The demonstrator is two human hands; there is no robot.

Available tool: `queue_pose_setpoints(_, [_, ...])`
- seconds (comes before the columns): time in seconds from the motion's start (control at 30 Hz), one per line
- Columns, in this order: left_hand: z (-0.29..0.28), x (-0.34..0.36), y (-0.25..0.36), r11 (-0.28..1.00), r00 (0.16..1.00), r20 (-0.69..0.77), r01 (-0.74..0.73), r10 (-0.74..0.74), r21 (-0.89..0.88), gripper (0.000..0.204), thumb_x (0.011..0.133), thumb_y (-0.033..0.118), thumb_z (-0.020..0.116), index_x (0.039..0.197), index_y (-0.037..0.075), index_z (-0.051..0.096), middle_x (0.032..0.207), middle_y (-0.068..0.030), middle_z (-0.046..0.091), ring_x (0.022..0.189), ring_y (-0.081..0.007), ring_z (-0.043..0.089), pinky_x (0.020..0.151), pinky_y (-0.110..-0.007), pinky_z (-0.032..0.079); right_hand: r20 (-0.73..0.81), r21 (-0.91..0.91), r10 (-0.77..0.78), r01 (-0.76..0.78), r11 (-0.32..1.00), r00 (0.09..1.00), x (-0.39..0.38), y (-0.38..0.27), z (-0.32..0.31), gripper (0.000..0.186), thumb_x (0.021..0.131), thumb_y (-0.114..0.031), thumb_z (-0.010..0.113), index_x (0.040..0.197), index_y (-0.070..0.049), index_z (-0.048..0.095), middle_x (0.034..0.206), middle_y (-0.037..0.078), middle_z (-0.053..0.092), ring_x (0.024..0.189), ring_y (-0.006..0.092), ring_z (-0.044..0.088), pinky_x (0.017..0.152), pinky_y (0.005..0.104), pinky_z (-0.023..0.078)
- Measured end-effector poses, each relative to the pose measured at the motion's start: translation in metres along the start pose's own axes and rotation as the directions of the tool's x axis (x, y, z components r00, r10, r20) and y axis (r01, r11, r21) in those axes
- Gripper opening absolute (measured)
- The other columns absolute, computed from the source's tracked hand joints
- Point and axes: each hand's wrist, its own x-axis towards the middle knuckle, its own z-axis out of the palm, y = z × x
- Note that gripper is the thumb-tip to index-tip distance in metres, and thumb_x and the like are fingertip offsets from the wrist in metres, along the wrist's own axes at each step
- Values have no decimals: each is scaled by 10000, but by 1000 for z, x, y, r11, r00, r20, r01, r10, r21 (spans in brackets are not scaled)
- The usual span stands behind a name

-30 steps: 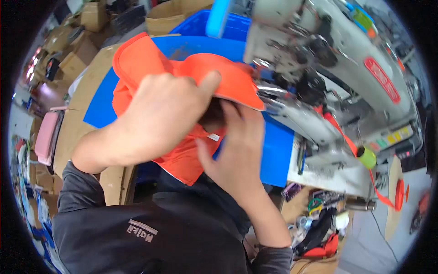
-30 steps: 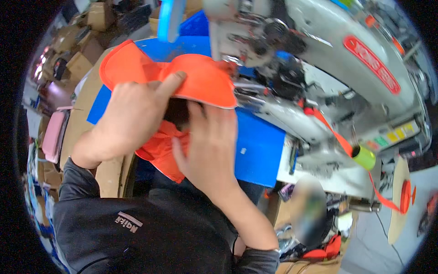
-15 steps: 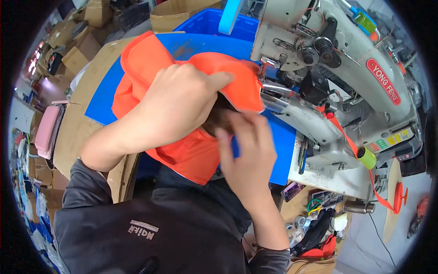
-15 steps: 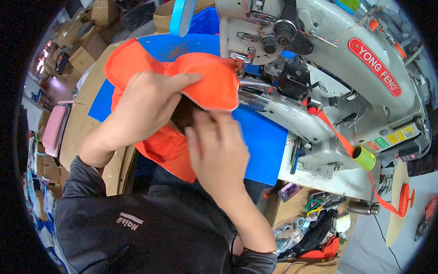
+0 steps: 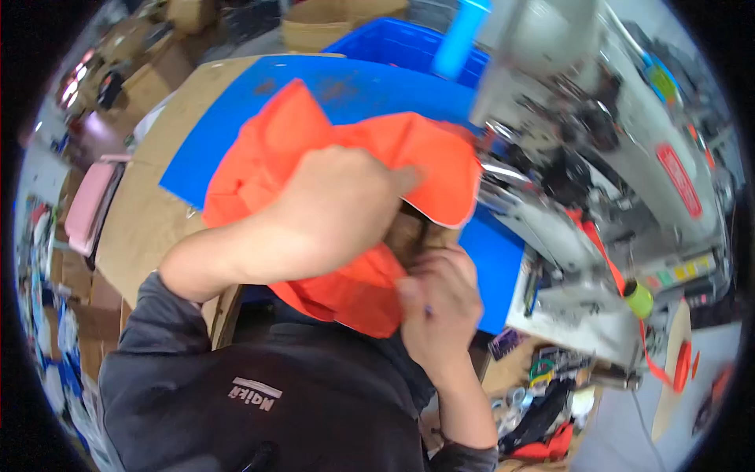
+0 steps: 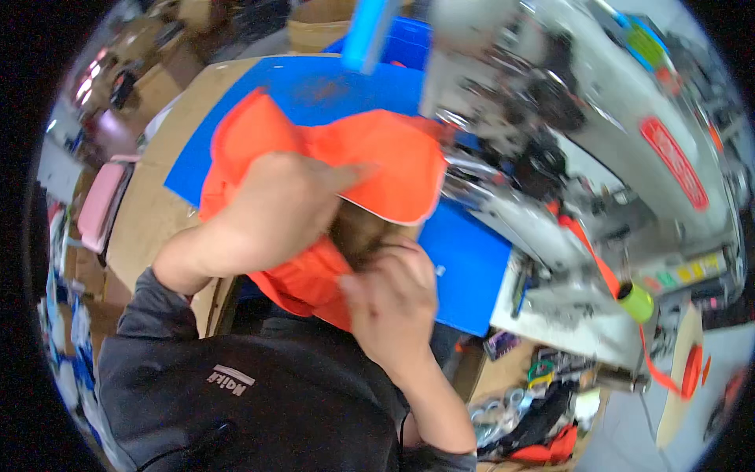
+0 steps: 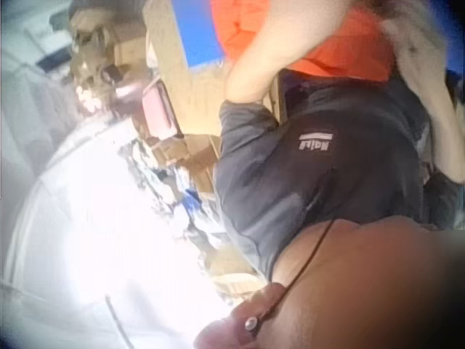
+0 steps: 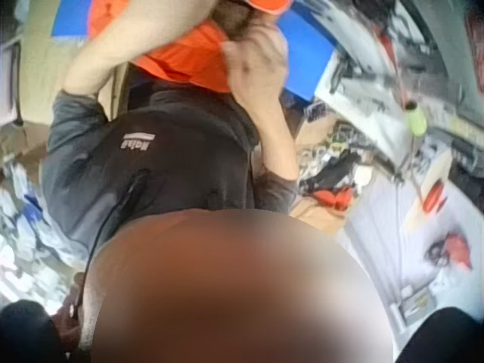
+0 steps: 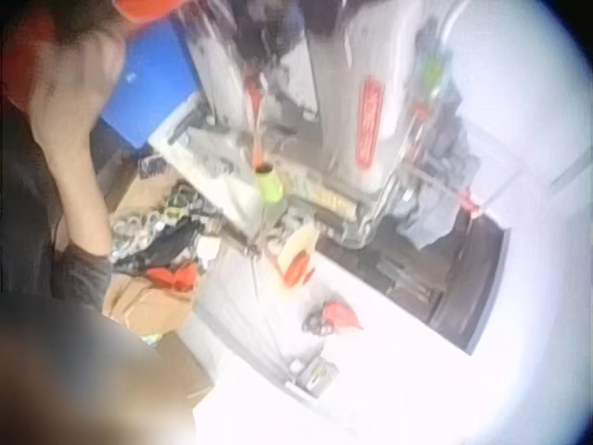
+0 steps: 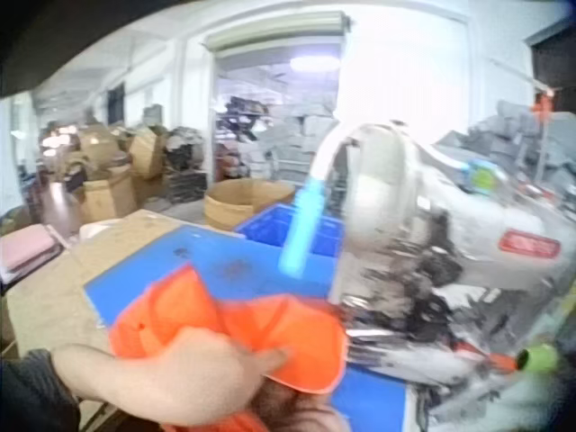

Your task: Sewing orange leather material using an industrial sewing machine to assemble a bag.

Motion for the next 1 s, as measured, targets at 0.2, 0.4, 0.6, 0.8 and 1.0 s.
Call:
queue_pose_setpoints(0.2, [8, 0, 18, 986, 999, -35, -17, 23, 163, 314, 769, 127, 584, 1063, 29, 634, 789, -89, 591, 676, -238, 626, 497, -341, 480, -307, 236, 580, -530, 815, 755, 25, 10, -4, 228, 845, -17, 702, 1004, 20, 543, 868, 72, 560, 787, 153, 542, 670, 264, 448])
queue_pose_setpoints(0.4, [3, 15, 19, 956, 947, -205, -205, 248, 211, 186, 721, 172, 636, 786, 0, 615, 917, -73, 486, 893, -190, 537, 596, -290, 483, 146, 553, 622, -585, 593, 769, 28, 28, 5, 346, 866, -27, 705, 1152, 14, 514, 717, -63, 528, 585, -1, 406, 498, 162, 279])
queue_pose_setpoints(0.6, [-23, 38, -24, 741, 773, 159, -634, 614, 221, 153, 761, 181, 623, 826, 42, 630, 886, -47, 507, 828, -182, 566, 598, -304, 482, 87, 630, 696, -581, 516, 713, 21, 21, -10, 207, 955, -4, 534, 1153, 44, 570, 731, -55, 555, 573, -22, 393, 503, 155, 266])
queue_pose_setpoints(0.8, [-21, 40, -31, 744, 748, 210, -658, 629, 115, 244, 809, 168, 598, 1034, 87, 646, 842, -54, 544, 772, -211, 607, 584, -334, 494, 37, 518, 678, -594, 615, 734, 18, 23, -11, 256, 934, 43, 538, 1187, 63, 571, 737, -55, 552, 595, -17, 402, 525, 150, 294])
queue_pose_setpoints(1.0, [-16, 45, -34, 757, 758, 267, -640, 595, 130, 278, 822, 147, 585, 1088, 91, 646, 835, -59, 574, 761, -226, 626, 565, -348, 500, 67, 485, 687, -626, 611, 723, 23, 25, -13, 286, 908, 75, 548, 1192, 62, 581, 726, -58, 543, 601, -18, 416, 525, 152, 309])
